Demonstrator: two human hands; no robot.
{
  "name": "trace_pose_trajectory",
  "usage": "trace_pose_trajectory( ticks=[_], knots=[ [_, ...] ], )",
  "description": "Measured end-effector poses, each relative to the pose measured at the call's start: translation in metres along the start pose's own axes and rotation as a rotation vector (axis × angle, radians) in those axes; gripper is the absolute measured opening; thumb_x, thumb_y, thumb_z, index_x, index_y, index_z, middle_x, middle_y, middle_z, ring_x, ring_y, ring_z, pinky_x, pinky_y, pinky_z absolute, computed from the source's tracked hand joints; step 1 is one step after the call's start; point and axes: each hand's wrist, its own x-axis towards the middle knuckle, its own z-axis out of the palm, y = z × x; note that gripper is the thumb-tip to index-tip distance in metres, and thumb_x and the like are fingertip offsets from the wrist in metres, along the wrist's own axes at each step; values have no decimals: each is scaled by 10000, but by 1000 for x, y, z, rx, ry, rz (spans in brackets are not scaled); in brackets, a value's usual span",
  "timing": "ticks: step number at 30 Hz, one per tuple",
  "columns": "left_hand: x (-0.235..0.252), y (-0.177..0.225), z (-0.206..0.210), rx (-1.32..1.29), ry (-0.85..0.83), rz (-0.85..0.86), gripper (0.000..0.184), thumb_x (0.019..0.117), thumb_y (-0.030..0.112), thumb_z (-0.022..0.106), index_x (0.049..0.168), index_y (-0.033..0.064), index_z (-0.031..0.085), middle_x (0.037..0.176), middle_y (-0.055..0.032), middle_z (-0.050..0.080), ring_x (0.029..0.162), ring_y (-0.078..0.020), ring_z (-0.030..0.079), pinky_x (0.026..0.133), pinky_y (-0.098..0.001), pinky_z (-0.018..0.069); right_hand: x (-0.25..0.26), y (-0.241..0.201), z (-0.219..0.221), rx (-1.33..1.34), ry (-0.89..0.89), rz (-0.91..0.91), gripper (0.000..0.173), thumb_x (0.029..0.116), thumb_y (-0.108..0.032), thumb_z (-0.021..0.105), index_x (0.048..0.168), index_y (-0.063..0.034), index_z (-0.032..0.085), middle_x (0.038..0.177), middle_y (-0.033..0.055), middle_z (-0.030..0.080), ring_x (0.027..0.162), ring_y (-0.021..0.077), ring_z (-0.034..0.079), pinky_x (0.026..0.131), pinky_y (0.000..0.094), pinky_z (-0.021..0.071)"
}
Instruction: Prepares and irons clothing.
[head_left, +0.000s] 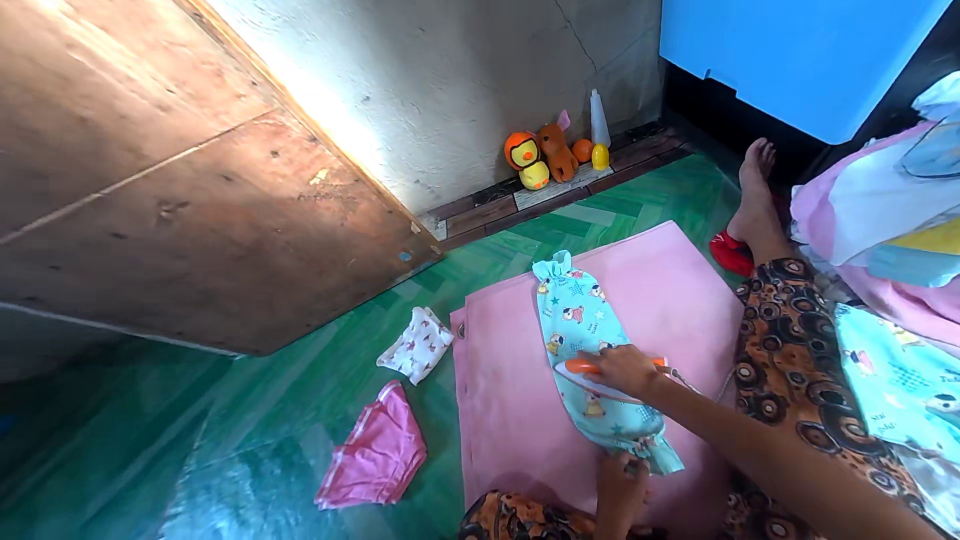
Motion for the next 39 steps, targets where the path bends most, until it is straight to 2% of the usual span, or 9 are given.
trace_pose_trajectory(
  ticks=[5,9,14,20,25,29,32,35,39],
  knots=[
    [-2,1,1,-57,-5,-14,305,1055,198,574,1194,-62,654,989,-187,720,777,-211,730,776,-375,618,19,1,-16,39,38,95,548,1100,-468,430,1592,-226,407,1243,270,672,1149,471,650,948,616,499],
    [-2,-1,2,-71,14,16,299,1051,186,579,1184,-72,651,945,-183,725,743,-209,729,752,-375,620,35,2,-25,68,80,158,541,1101,-454,434,1580,-203,422,1238,270,677,1164,465,650,961,616,500],
    [-2,-2,4,-73,21,23,290,1049,178,580,1176,-73,651,929,-178,725,731,-203,726,740,-368,619,45,4,-29,103,70,184,551,1089,-467,456,1585,-228,423,1260,248,678,1188,443,646,983,604,496],
    [-3,1,3,-63,3,-14,296,1055,197,573,1172,-64,649,918,-163,722,728,-185,719,741,-351,612,27,10,-16,68,4,14,514,1080,-463,487,1536,-226,483,1190,252,699,1140,457,661,965,627,495],
    [-3,1,1,-28,-20,-14,313,1059,209,564,1196,-62,641,932,-161,724,748,-180,720,756,-344,610,-7,13,3,-36,-95,-222,484,1076,-421,521,1517,-223,509,1144,274,701,1083,492,668,924,665,499],
    [-4,2,1,-41,-14,-6,311,1056,198,569,1203,-67,638,952,-169,720,749,-180,722,753,-343,613,-29,27,12,-87,-160,-341,506,1071,-454,522,1540,-266,495,1066,249,721,1022,471,686,898,644,510],
    [-4,2,1,-71,-1,-1,291,1050,176,581,1190,-71,646,961,-176,717,746,-186,717,748,-350,611,-41,38,12,-83,-126,-288,501,1071,-466,518,1529,-263,509,1088,250,717,1020,467,688,887,637,514],
    [-3,0,1,-83,-8,6,291,1050,178,585,1186,-73,645,988,-191,714,776,-209,722,768,-375,614,-49,45,9,-41,-61,-145,511,1086,-468,476,1550,-255,474,1173,262,695,1070,475,674,909,636,507],
    [-5,2,-1,-37,0,48,289,1044,182,591,1163,-70,668,987,-200,723,802,-246,729,798,-424,613,-45,45,4,19,25,35,536,1095,-477,447,1582,-252,431,1194,273,685,1087,475,670,924,627,505]
  ],
)
